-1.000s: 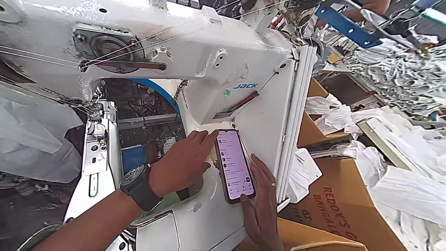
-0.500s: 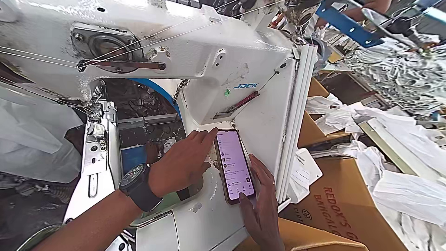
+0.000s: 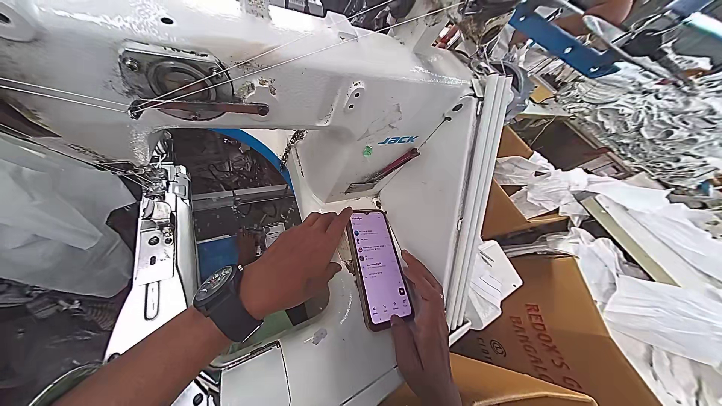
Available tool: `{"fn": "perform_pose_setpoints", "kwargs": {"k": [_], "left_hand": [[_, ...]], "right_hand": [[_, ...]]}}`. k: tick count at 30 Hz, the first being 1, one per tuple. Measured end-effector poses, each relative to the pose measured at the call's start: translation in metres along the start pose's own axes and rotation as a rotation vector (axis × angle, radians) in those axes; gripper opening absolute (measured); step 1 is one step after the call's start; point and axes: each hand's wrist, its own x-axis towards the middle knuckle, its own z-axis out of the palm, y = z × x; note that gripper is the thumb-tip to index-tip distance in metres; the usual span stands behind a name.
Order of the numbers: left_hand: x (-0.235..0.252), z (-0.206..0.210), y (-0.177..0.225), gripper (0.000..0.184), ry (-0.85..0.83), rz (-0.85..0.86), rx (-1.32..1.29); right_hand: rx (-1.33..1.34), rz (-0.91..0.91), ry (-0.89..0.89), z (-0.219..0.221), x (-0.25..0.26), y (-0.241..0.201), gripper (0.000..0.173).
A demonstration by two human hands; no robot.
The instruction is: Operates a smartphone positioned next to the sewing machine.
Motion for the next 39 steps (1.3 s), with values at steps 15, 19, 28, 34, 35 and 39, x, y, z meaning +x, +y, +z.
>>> {"fn": "perform_pose_setpoints", "kwargs": {"k": [15,19,28,34,35,39], "left_hand": [[0.001,-0.003,0.001,0.075,-0.032,-0.004,0.003],[0.001,-0.002,0.001,0.075,-0.033,-0.011,-0.008],[0.001,-0.001,0.002,0.076,-0.044,-0.023,-0.01],[0.001,-0.001,0.002,0.076,-0.043,-0.02,-0.013],[0.001,-0.001,0.002,0.076,-0.044,-0.02,-0.009],[0.001,0.0,0.001,0.076,-0.037,-0.009,-0.003]], "right_hand": [[-0.201,0.091,0.01,0.008,0.006,-0.01,0.098],[-0.213,0.1,0.007,0.009,0.005,-0.011,0.095],[-0.238,0.066,0.042,0.007,0.008,-0.01,0.082],[-0.077,-0.094,-0.036,0.002,0.006,-0.004,0.067],[-0.062,-0.103,-0.02,0.002,0.006,-0.004,0.066],[-0.021,-0.068,0.026,0.0,0.006,-0.002,0.069]]}}
